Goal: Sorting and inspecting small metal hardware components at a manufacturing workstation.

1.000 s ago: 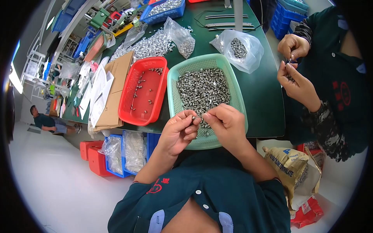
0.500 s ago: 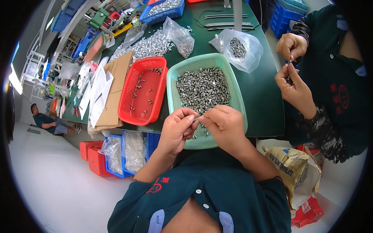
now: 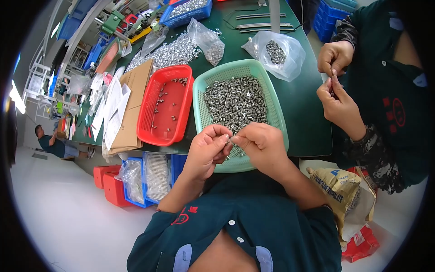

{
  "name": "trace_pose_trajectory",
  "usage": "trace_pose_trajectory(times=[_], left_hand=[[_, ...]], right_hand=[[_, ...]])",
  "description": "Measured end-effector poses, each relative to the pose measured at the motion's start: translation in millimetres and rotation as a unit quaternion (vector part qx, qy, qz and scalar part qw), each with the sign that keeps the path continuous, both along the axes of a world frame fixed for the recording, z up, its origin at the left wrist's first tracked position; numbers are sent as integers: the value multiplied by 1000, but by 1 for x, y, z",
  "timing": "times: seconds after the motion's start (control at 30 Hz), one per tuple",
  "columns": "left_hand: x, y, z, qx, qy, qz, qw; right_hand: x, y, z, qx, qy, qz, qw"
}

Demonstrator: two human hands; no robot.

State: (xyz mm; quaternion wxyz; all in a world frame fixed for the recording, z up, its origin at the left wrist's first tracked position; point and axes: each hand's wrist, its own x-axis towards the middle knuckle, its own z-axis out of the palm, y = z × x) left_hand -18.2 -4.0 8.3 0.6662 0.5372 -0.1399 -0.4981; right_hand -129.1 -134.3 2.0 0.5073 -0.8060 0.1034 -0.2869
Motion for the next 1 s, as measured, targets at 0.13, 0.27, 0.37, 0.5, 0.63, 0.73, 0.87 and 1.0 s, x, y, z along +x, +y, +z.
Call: trace_pose_trajectory(times=[0.13, 0.27, 0.37, 0.5, 0.63, 0.73, 0.87, 1.0], left_hand=[[1, 0, 4, -27, -1, -5, 1000], [5, -3, -1, -18, 36, -12, 999], [8, -3, -6, -20, 61, -23, 998], [9, 1, 0, 16, 51, -39, 998], [11, 5, -14, 0, -167, -91, 982], [24, 15, -2, 5, -133, -51, 990], [71, 25, 5, 12, 80, 159, 984], [118, 37, 4, 19, 140, 242, 960]], right_hand=[[2, 6, 1, 8, -22, -9, 1000], [4, 8, -12, 44, -34, -28, 998], [5, 9, -13, 67, -30, -26, 997], [9, 10, -19, 132, -21, -33, 991], [3, 6, -17, 154, -28, -46, 987], [-6, -10, -7, 245, -50, -101, 963], [-7, -12, -11, 278, -20, -64, 958], [-6, -2, -12, 299, -7, -43, 953]])
